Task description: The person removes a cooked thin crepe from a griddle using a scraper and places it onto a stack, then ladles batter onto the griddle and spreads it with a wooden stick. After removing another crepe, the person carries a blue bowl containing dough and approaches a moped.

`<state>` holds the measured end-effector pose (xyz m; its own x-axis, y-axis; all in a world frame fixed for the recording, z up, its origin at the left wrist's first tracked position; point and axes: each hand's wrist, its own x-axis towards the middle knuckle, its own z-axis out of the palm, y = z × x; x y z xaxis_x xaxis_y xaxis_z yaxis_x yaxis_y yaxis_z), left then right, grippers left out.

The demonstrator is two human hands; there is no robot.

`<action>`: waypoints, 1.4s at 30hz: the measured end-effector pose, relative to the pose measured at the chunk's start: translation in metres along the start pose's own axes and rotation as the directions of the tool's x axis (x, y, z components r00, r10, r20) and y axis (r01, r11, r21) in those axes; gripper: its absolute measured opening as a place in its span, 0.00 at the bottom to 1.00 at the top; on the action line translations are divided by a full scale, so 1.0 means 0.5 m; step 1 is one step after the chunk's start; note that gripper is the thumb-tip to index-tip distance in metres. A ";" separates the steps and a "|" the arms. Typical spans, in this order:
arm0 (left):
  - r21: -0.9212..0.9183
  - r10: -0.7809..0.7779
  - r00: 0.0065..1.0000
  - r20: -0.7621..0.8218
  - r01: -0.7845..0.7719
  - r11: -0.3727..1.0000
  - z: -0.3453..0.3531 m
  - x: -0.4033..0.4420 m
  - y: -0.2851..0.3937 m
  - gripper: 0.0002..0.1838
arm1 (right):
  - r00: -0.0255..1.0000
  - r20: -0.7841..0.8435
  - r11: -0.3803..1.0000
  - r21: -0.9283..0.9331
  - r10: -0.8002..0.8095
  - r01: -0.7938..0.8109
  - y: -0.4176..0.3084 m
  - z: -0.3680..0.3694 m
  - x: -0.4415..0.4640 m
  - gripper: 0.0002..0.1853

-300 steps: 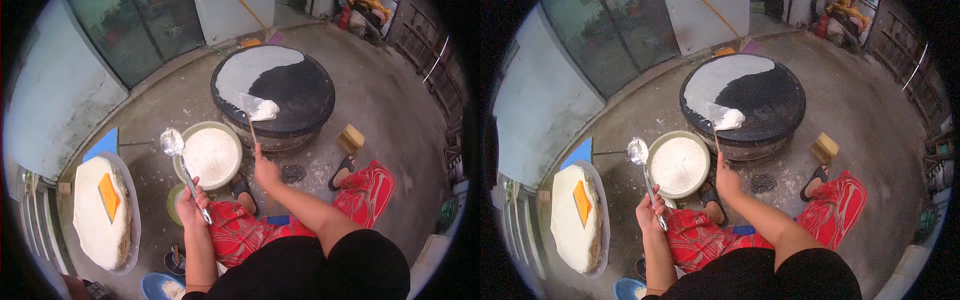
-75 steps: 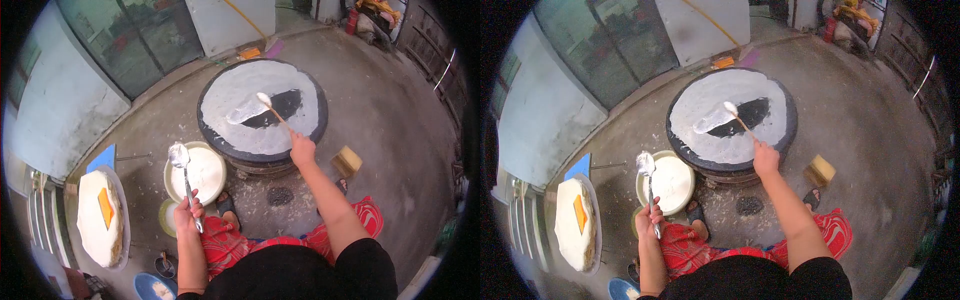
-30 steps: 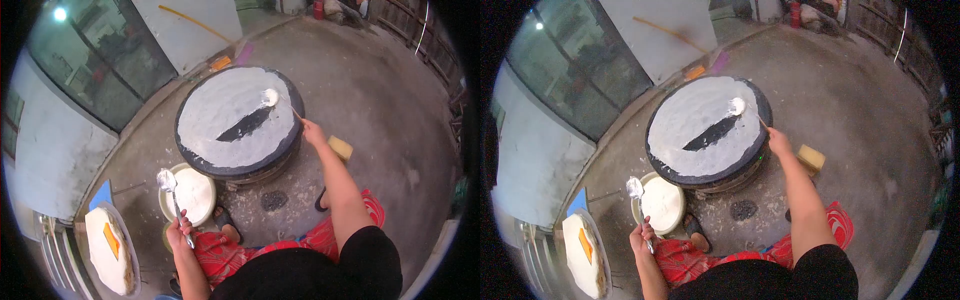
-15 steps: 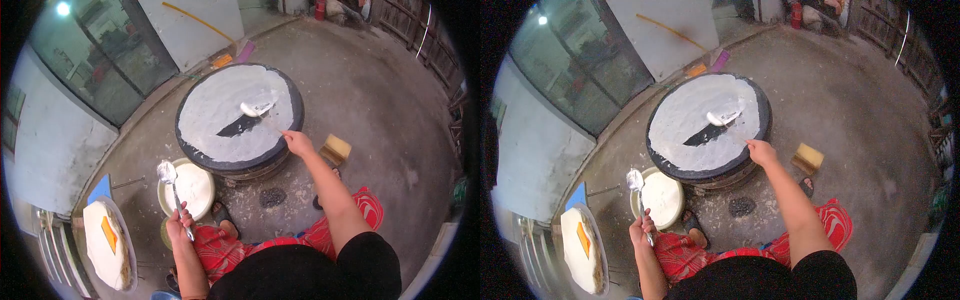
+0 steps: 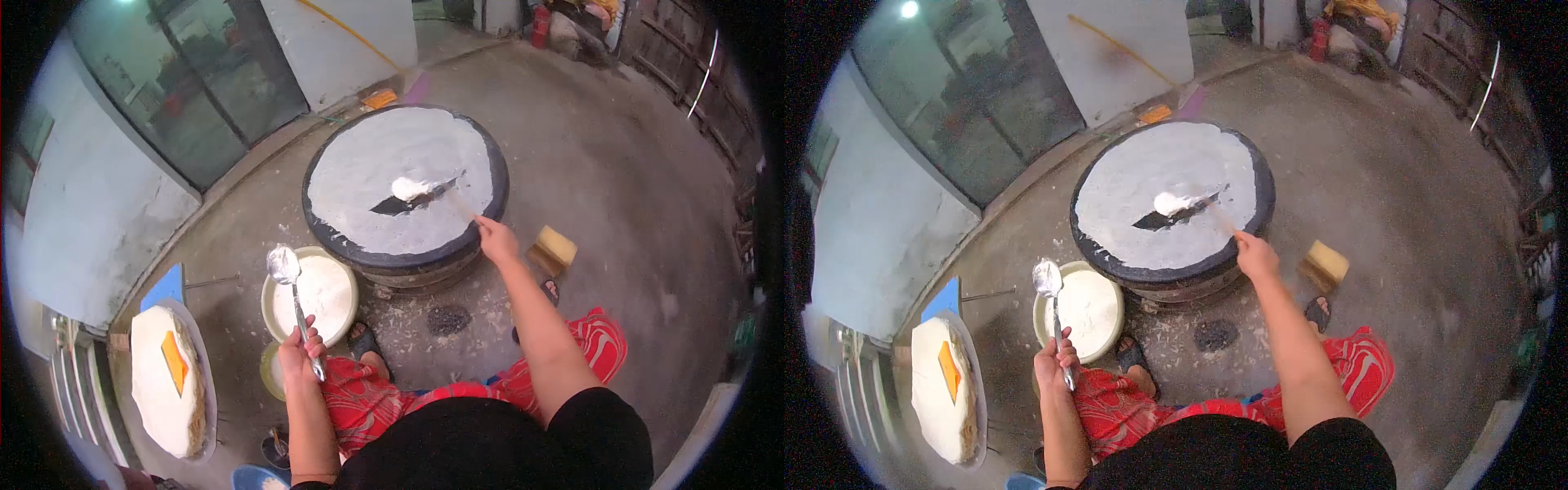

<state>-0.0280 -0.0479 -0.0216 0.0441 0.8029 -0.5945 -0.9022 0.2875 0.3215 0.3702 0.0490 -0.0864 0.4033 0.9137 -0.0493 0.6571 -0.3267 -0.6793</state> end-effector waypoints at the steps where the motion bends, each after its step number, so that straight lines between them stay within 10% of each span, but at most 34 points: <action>1: 0.022 0.011 1.000 0.020 -0.012 1.000 -0.003 -0.002 -0.001 0.18 | 0.999 -0.045 0.998 0.070 0.013 -0.010 0.037 0.031 0.012 0.15; 11: -0.006 -0.014 0.998 0.065 0.015 1.000 -0.021 -0.002 0.010 0.19 | 0.943 0.226 0.908 -0.289 -0.245 0.305 -0.113 -0.024 -0.065 0.14; 15: 0.040 0.010 0.996 0.089 -0.013 0.999 -0.023 -0.008 0.008 0.18 | 0.845 -0.156 0.791 -0.470 -0.511 0.391 -0.076 -0.042 -0.104 0.18; 20: 0.052 0.011 0.998 0.062 -0.015 0.999 -0.014 -0.008 0.007 0.18 | 0.738 -0.008 0.613 -0.562 -0.675 0.555 -0.089 0.120 -0.183 0.22; 26: 0.051 0.005 0.999 0.040 -0.007 0.999 -0.013 -0.015 0.011 0.18 | 0.889 0.020 0.668 -0.653 -0.457 0.358 -0.049 0.076 -0.167 0.25; 28: 0.075 0.025 0.999 0.044 -0.028 0.997 -0.016 -0.013 0.009 0.19 | 0.963 -0.072 0.885 -0.416 -0.262 0.210 -0.052 0.052 -0.174 0.27; 30: 0.040 0.020 0.999 0.044 -0.022 0.999 -0.015 -0.013 0.011 0.18 | 0.961 -0.089 0.912 -0.350 -0.260 0.215 -0.049 0.084 -0.201 0.29; 32: 0.043 0.022 0.999 0.045 -0.024 0.999 -0.016 -0.010 0.010 0.18 | 0.827 0.079 0.759 -0.357 -0.557 0.545 -0.037 0.106 -0.230 0.28; 37: 0.037 -0.003 0.998 0.055 0.001 0.999 -0.014 -0.017 0.010 0.18 | 0.891 -0.104 0.754 -0.582 -0.442 0.306 0.020 0.047 -0.142 0.25; 39: 0.028 -0.007 0.998 0.066 0.006 1.000 -0.021 -0.007 0.012 0.18 | 0.951 -0.170 0.929 -0.313 -0.258 0.196 0.020 0.039 -0.136 0.26; 42: 0.019 0.007 0.999 0.053 -0.008 1.000 -0.018 -0.007 0.010 0.18 | 0.906 -0.140 0.900 -0.246 -0.400 0.359 -0.008 0.072 -0.204 0.27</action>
<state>-0.0365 -0.0537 -0.0245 0.0604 0.8316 -0.5521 -0.8941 0.2910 0.3404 0.3032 -0.0342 -0.1049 0.1916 0.9247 0.3291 0.8930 -0.0250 -0.4494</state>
